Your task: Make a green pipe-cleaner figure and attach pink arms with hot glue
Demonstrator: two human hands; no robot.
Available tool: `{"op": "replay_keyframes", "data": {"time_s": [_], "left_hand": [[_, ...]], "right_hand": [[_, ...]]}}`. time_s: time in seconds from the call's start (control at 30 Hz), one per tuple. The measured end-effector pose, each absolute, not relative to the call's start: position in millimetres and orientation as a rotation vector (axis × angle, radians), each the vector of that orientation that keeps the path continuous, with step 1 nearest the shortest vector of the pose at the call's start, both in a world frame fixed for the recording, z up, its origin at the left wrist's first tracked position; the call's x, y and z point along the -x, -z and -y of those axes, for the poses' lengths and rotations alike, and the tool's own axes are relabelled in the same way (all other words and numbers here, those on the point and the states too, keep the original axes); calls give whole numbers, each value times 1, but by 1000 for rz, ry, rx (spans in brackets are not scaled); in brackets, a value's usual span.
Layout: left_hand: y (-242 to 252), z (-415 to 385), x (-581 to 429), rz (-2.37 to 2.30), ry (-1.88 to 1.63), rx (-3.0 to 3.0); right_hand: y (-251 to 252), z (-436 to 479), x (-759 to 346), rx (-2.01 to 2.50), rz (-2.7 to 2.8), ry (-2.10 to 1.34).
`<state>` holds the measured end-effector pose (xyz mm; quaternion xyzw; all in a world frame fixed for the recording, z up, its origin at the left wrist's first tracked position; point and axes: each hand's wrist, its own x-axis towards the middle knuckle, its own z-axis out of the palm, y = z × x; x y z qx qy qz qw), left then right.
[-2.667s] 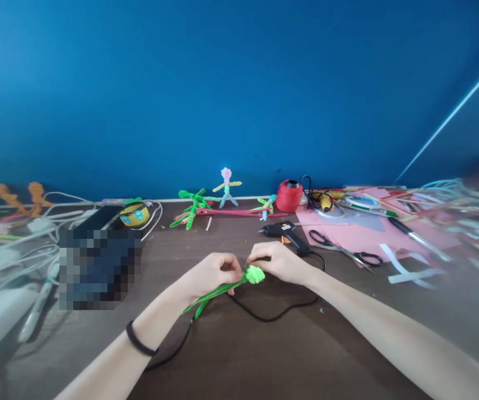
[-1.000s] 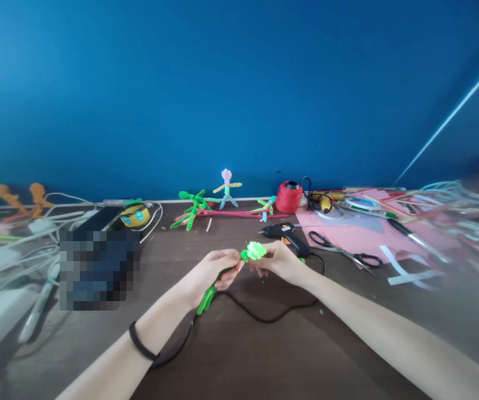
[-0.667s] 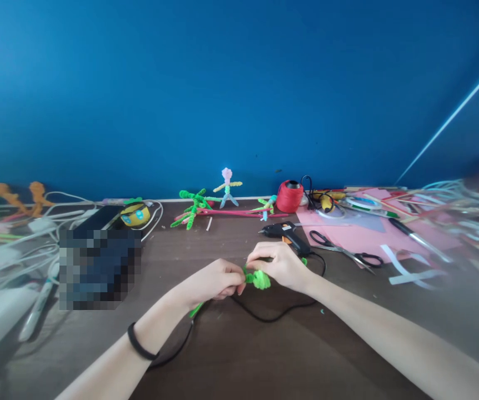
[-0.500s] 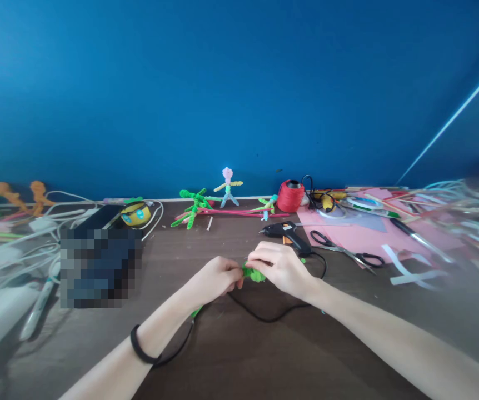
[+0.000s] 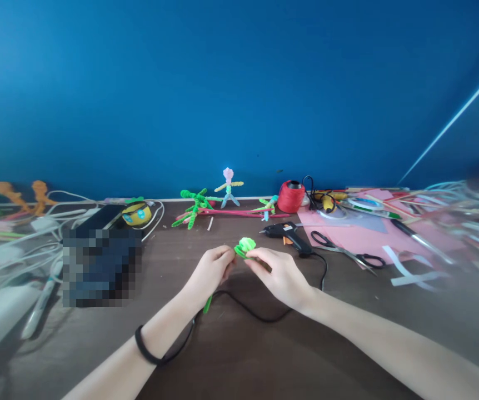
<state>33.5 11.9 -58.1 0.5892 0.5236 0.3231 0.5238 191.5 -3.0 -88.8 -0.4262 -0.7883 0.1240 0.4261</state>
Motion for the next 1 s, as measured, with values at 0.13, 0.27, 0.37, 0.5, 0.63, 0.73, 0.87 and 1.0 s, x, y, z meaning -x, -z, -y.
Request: {"op": "replay_keyframes", "data": {"time_s": [0.13, 0.27, 0.37, 0.5, 0.63, 0.73, 0.87, 1.0], "left_hand": [[58, -16, -31, -1128, -828, -1195], [57, -19, -26, -943, -736, -1096], [54, -20, -22, -832, -611, -1092], [48, -17, -19, -809, -434, -1171], [44, -13, -20, -891, -301, -1263], [47, -10, -24, -962, -206, -1357], [57, -7, -31, -1142, -230, -1491], [63, -5, -36, -1222, -370, -1471]], "right_hand": [[89, 2, -193, 1105, 1947, -704], [91, -5, -198, 1081, 1910, -961], [94, -12, -203, 1080, 1887, -1011], [95, -19, -210, 1094, 2004, -866], [93, -22, -214, 993, 2176, -576], [93, -21, -214, 953, 2273, -348], [92, -16, -210, 915, 2350, -95], [86, -7, -204, 883, 2335, -9]]}}
